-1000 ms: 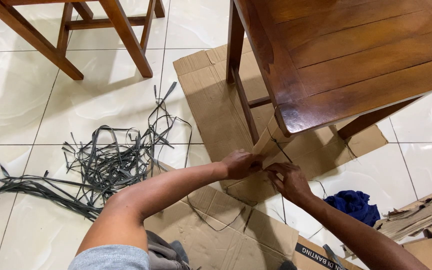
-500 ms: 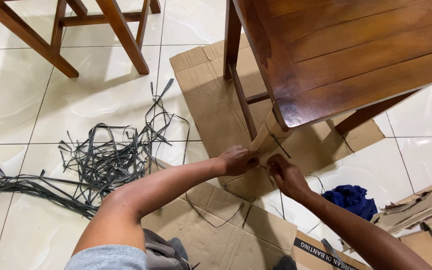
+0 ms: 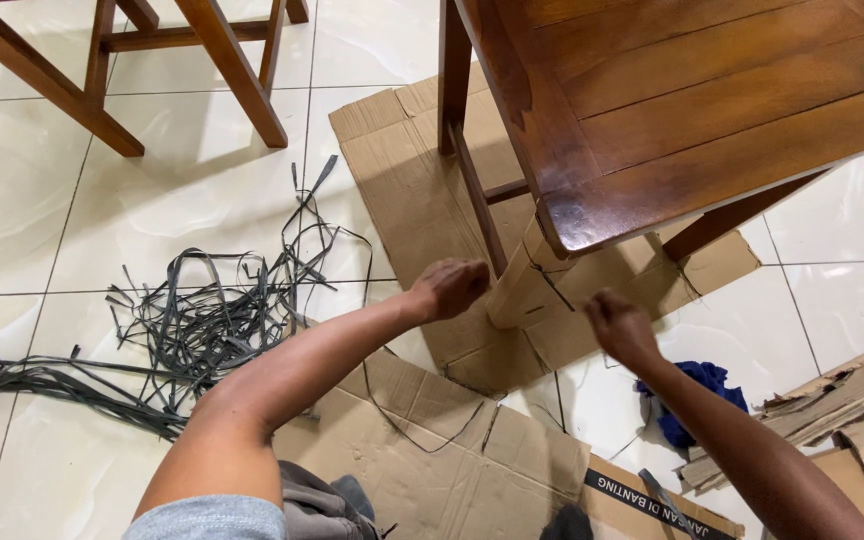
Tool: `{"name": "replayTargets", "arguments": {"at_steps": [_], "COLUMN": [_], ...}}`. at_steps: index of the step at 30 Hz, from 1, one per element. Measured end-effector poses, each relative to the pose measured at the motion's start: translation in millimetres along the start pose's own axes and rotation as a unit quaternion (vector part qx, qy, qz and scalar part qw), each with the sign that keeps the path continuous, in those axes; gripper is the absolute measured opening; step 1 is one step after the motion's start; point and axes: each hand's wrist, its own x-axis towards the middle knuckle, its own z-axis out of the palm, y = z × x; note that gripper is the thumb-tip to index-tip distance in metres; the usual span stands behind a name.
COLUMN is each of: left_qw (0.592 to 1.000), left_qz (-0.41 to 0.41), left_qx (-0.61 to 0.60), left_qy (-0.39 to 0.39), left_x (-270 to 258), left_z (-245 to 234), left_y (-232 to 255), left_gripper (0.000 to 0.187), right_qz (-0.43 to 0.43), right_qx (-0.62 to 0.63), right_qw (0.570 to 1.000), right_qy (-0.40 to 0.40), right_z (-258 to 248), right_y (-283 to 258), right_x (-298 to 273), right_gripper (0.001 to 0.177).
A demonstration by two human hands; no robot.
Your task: The person wipes a wooden chair with a cloth, wraps its legs in cardboard secured with black ties, and then places a large cardboard sheet over the seat.
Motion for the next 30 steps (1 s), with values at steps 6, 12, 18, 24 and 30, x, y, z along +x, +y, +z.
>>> {"name": "replayTargets", "arguments": {"at_steps": [6, 12, 18, 24, 30], "left_qw": [0.949, 0.939, 0.981, 0.965, 0.956], "left_qz": [0.009, 0.005, 0.106, 0.108, -0.049], "left_qx": [-0.265, -0.277, 0.041, 0.15, -0.238], "left_qy": [0.17, 0.203, 0.157, 0.184, 0.165], "left_x": [15, 27, 65, 37, 14], "left_z": [-21, -40, -8, -31, -22], "left_y": [1, 37, 1, 3, -12], "left_gripper": [0.017, 0.056, 0.036, 0.024, 0.016], "right_qz": [0.095, 0.047, 0.024, 0.023, 0.04], "right_qx": [0.12, 0.072, 0.102, 0.125, 0.082], "right_qw": [0.985, 0.993, 0.993, 0.99, 0.995], "right_qy": [0.085, 0.077, 0.06, 0.056, 0.033], "right_z": [-10, 20, 50, 18, 4], "right_y": [20, -14, 5, -44, -21], "right_x": [43, 82, 117, 87, 72], "right_gripper": [0.059, 0.028, 0.022, 0.022, 0.029]}}
